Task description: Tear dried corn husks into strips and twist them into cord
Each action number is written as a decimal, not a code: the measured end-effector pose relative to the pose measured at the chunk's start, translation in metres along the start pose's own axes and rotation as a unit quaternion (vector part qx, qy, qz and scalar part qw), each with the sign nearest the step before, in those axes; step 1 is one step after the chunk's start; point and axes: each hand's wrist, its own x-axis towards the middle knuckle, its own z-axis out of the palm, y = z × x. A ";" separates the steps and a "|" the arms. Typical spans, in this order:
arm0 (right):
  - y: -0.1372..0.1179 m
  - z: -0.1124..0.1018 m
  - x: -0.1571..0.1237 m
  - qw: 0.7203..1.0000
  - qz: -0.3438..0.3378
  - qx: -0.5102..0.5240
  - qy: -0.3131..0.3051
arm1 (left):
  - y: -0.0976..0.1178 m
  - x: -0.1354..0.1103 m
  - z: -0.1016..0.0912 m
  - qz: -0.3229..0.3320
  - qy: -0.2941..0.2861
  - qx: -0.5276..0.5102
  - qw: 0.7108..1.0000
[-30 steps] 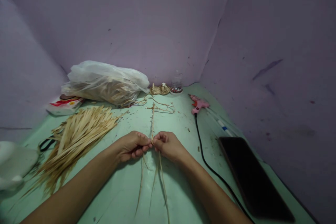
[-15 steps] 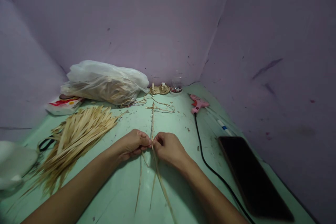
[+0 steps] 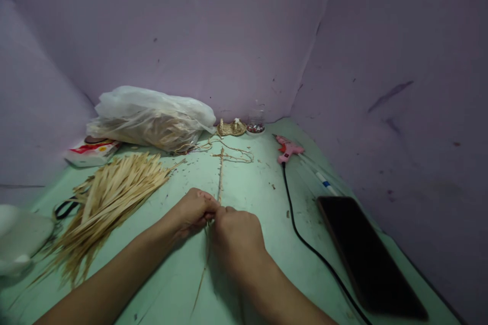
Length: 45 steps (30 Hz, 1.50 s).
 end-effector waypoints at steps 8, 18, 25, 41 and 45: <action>-0.012 -0.009 -0.011 0.995 -0.069 0.002 -0.075 | 0.003 0.000 -0.011 0.033 -0.037 0.019 0.999; 0.033 -0.041 0.001 0.829 0.037 0.517 -0.210 | 0.004 0.000 -0.014 0.032 -0.063 0.034 0.997; 0.015 -0.007 0.024 0.720 0.188 0.653 -0.140 | 0.002 0.001 -0.015 0.048 -0.070 0.033 0.996; 0.021 0.019 0.034 0.816 0.132 0.551 -0.119 | -0.004 0.004 -0.020 0.123 -0.021 0.252 0.960; 0.020 0.017 0.032 0.803 0.141 0.566 -0.123 | 0.007 -0.018 -0.016 0.149 0.084 0.419 0.892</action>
